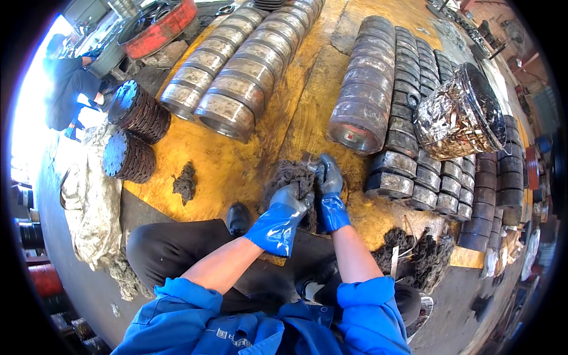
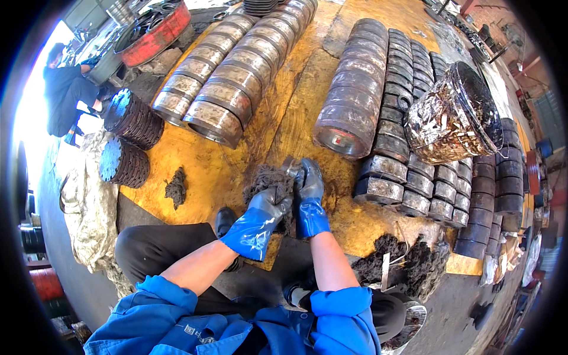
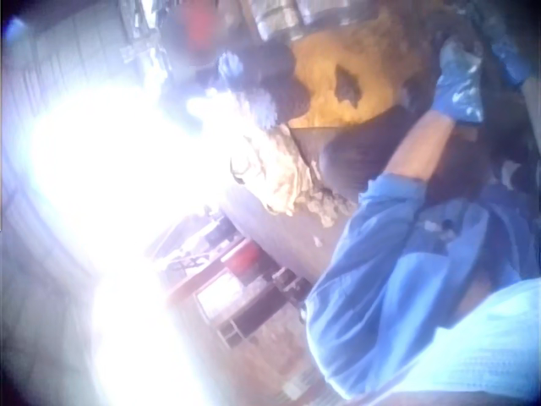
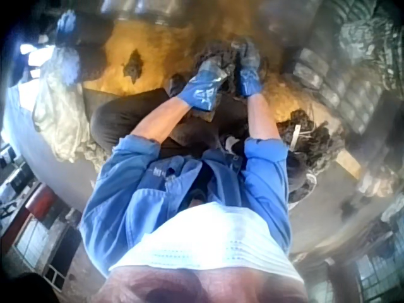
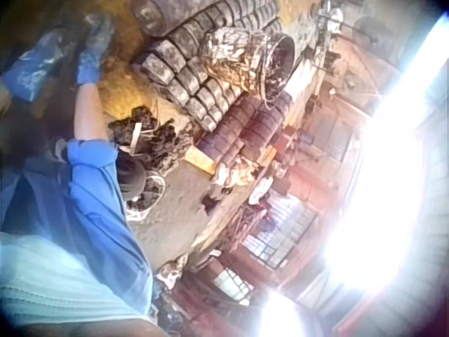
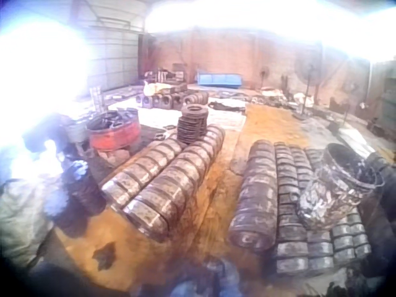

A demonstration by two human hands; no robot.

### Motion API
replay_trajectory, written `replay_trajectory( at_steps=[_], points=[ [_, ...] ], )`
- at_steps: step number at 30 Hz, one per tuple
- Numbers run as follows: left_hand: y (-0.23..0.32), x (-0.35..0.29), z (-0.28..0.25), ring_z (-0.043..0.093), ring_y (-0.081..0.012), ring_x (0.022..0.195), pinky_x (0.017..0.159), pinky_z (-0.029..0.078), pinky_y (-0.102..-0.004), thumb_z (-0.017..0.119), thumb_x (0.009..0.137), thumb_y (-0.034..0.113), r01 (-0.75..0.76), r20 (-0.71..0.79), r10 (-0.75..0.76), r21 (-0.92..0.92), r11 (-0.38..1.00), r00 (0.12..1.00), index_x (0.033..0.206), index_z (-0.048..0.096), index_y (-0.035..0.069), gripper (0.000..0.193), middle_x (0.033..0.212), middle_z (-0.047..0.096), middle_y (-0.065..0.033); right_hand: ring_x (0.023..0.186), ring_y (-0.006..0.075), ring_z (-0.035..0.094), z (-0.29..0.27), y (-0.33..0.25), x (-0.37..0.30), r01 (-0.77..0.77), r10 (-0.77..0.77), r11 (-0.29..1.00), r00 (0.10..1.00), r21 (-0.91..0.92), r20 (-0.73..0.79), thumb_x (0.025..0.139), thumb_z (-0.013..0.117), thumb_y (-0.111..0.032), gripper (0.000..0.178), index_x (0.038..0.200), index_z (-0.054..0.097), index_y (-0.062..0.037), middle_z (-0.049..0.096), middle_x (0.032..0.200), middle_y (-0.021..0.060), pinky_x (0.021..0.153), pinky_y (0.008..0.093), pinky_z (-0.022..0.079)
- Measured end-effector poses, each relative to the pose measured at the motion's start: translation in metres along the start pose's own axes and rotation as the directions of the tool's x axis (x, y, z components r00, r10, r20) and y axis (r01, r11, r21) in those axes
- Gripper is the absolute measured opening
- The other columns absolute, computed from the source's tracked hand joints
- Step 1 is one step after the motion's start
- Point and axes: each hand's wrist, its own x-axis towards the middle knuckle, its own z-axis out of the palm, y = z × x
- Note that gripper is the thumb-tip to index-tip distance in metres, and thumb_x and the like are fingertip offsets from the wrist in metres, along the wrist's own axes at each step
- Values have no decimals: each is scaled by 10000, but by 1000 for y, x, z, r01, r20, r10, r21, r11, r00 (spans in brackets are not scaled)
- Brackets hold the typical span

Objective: The person sits on the floor and uses a wire brush to scrub dark residue off a cylindrical metal part. They repeatedly wipe the part with gloved hands and place it on a stack of similar parts.

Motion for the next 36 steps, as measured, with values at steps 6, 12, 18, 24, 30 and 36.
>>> replay_trajectory(
  at_steps=[6, 12, 18, 24, 30, 36],
  points=[
    [47, 24, -9, 690, -413, 1048, 884, 551, -453, 778, 873, 318, 84, 110, -113, 243, 966, 987, 1142, 709, 0, 423, 1095, 730, -240, 1214, 413, 623, 19, 47, -7, -252, 281, 949, 950, 190, -139, 1023, 525, -202, 368, 1323, 629, -17, 671, 1282, 236, 1077, 455, 476],
    [63, 72, -32, 669, -454, 1093, 946, 542, -478, 753, 876, 470, 111, 218, -178, 289, 951, 960, 1162, 687, -76, 620, 1136, 701, -302, 1141, 318, 657, 37, 68, -26, -494, 593, 716, 803, 494, -56, 1015, 595, -188, 384, 1343, 609, 10, 682, 1273, 209, 988, 387, 512],
    [57, 136, -13, 655, -410, 1170, 979, 551, -465, 732, 907, 418, 203, 179, -277, 347, 916, 944, 1235, 710, 69, 480, 1255, 685, -231, 1131, 319, 657, 30, 44, -30, -504, 571, 803, 803, 319, -170, 1027, 596, -273, 407, 1328, 622, 0, 687, 1258, 198, 989, 396, 509],
    [20, 220, 1, 641, -412, 1187, 1013, 517, -456, 767, 844, 536, 151, 242, -224, 284, 947, 944, 1297, 679, 82, 647, 1281, 680, -220, 1162, 398, 640, 11, -10, -8, -468, 450, 882, 871, -57, -197, 1042, 508, -280, 419, 1319, 629, 10, 676, 1258, 234, 1016, 439, 495],
    [-1, 253, 25, 649, -386, 1188, 996, 522, -428, 674, 919, 328, -105, 194, 48, 294, 950, 980, 1329, 655, 113, 463, 1317, 665, -198, 1147, 338, 646, 11, -11, -7, -474, 479, 877, 852, 77, -213, 1041, 521, -216, 386, 1314, 615, 41, 664, 1268, 226, 1013, 407, 493],
    [-84, 286, 32, 658, -382, 1181, 998, 521, -434, 729, 882, 282, -71, 245, 45, 97, 993, 968, 1327, 650, 82, 494, 1273, 685, -212, 1083, 188, 603, 8, -33, -10, -500, 530, 841, 838, 209, -130, 1100, 484, -253, 421, 1387, 542, 50, 646, 1218, 137, 971, 338, 498]
  ],
)
